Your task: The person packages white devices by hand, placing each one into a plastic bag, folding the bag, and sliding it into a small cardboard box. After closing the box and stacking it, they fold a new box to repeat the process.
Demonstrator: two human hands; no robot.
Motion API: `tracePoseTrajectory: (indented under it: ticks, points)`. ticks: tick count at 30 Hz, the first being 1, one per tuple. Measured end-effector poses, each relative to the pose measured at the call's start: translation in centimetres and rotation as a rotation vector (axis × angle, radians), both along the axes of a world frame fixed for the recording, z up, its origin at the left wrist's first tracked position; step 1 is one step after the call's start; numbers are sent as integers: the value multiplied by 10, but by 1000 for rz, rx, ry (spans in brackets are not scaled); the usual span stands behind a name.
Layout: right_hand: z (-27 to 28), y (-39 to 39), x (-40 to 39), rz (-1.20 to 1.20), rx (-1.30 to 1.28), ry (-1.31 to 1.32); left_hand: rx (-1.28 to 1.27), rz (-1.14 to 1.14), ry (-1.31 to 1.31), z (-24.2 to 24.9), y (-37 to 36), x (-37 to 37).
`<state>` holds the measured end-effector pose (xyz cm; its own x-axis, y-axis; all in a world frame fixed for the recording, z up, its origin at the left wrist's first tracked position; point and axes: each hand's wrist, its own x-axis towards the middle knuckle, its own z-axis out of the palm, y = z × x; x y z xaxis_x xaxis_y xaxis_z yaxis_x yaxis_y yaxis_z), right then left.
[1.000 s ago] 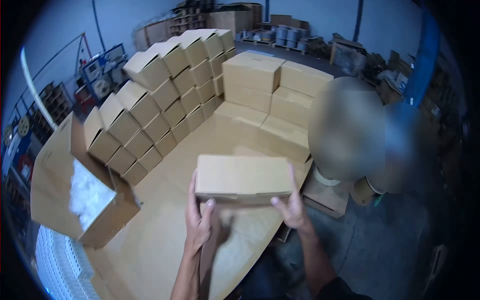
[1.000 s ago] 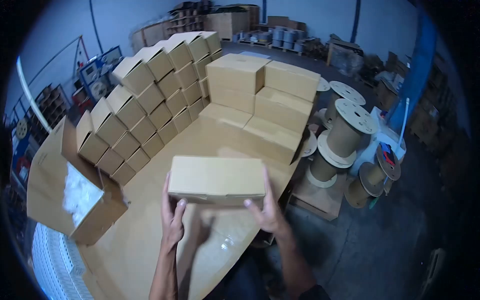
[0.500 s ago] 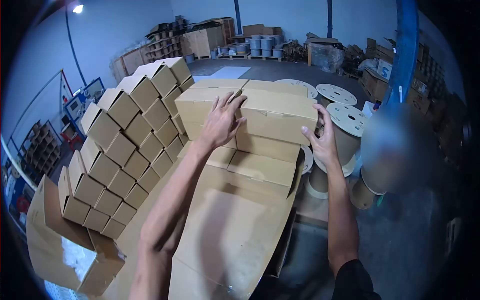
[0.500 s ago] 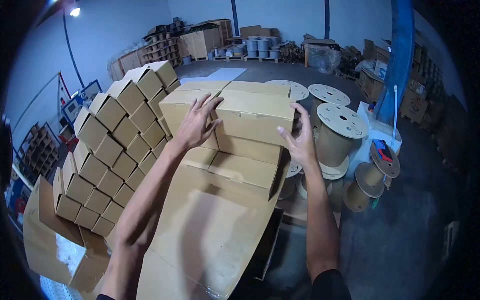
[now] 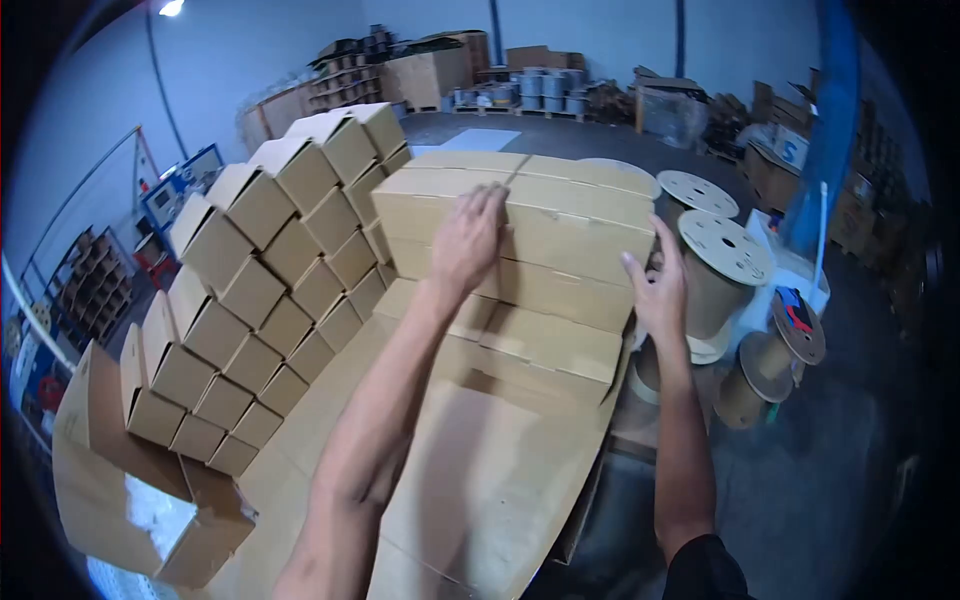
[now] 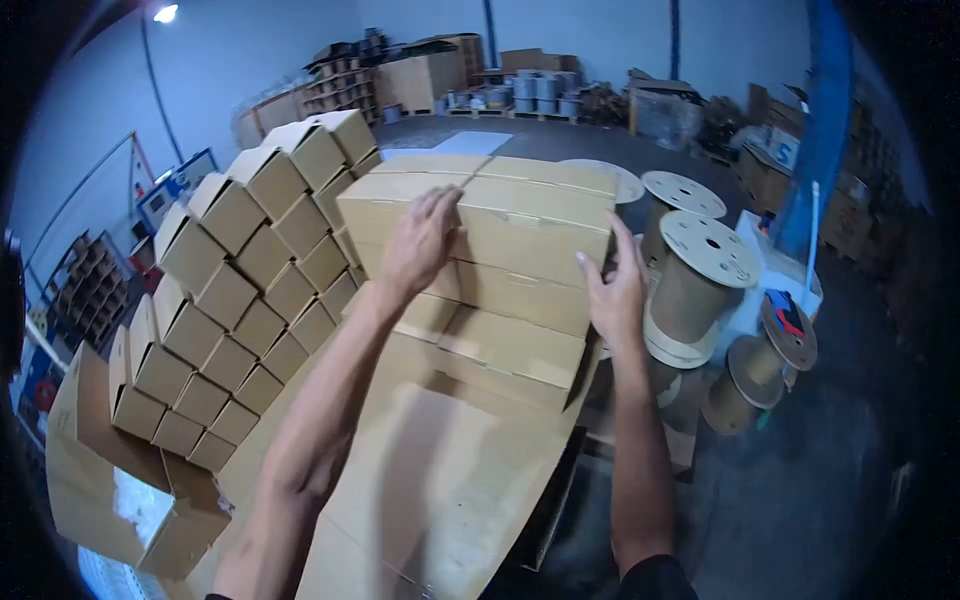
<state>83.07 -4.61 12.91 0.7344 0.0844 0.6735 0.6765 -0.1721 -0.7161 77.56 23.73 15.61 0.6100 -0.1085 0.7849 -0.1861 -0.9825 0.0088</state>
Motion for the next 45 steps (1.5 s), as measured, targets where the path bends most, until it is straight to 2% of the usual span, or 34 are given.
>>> tracePoseTrajectory:
  ticks: [2, 4, 5, 6, 8, 9, 11, 12, 13, 14, 15, 17, 18, 20, 21, 22, 23, 25, 26, 31, 32, 34, 36, 39, 42, 43, 44, 45]
  points:
    - [-13, 0, 18, 60, 40, -119, 52, -19, -62, -4, 4, 6]
    - [1, -3, 2, 59, 4, 42, -90, -26, 127, 7, -4, -10]
    - [-4, -9, 8, -74, -119, -118, -99, 4, 237, 14, -5, -18]
    - [-6, -9, 10, -205, -238, -285, -108, -1, 208, 12, -3, -24]
    - [2, 6, -11, -439, -176, -272, -134, 46, 48, 23, 2, -59]
    - [15, 19, -33, -414, -119, -249, -140, 106, -55, 32, 15, -78]
    - [36, 63, -74, -130, -71, -208, -138, 206, -255, 52, 43, -128]
    - [46, 89, -94, 7, -47, -190, -281, 231, -255, 75, 50, -163]
    - [54, 120, -111, 215, -32, -152, -251, 329, -405, 76, 79, -177]
    - [63, 153, -126, 424, -21, -114, -338, 390, -441, 88, 102, -199]
    - [76, 183, -147, 524, -111, -133, -422, 390, -516, 96, 136, -217]
    - [99, 244, -179, 706, -197, -201, -640, 441, -562, 102, 203, -246]
    - [103, 280, -189, 789, -195, -249, -917, 352, -546, 109, 226, -262]
    - [110, 349, -209, 725, -116, -384, -1278, 372, -429, 128, 224, -291]
    - [116, 377, -221, 653, -133, -379, -1251, 319, -460, 115, 258, -289]
    - [129, 393, -238, 577, -147, -372, -1330, 326, -432, 120, 259, -295]
    - [141, 402, -250, 510, -337, -240, -1407, 327, -401, 123, 257, -297]
    - [143, 427, -259, 401, -424, -231, -1571, 325, -335, 125, 250, -294]
    - [142, 440, -262, 348, -469, -228, -1609, 255, -353, 127, 248, -292]
    - [144, 449, -275, 402, -24, -405, -1463, -109, -399, 119, 264, -290]
    - [148, 443, -277, 402, 57, -445, -1312, -91, -417, 122, 261, -292]
    - [162, 420, -294, 403, 165, -487, -1083, -181, -413, 141, 205, -316]
    - [168, 384, -313, 422, 252, -603, -1014, -358, -373, 147, 176, -339]
    - [164, 306, -345, 663, 256, -511, -841, -304, -325, 148, 119, -388]
    - [121, 237, -382, 925, 314, -325, -730, -197, -289, 110, 73, -437]
    - [105, 213, -396, 1013, 318, -208, -829, -233, -264, 104, 37, -463]
    - [85, 186, -414, 1101, 315, -71, -860, -259, -272, 81, 16, -485]
    - [63, 160, -429, 1177, 274, -4, -779, -175, -285, 52, 1, -507]
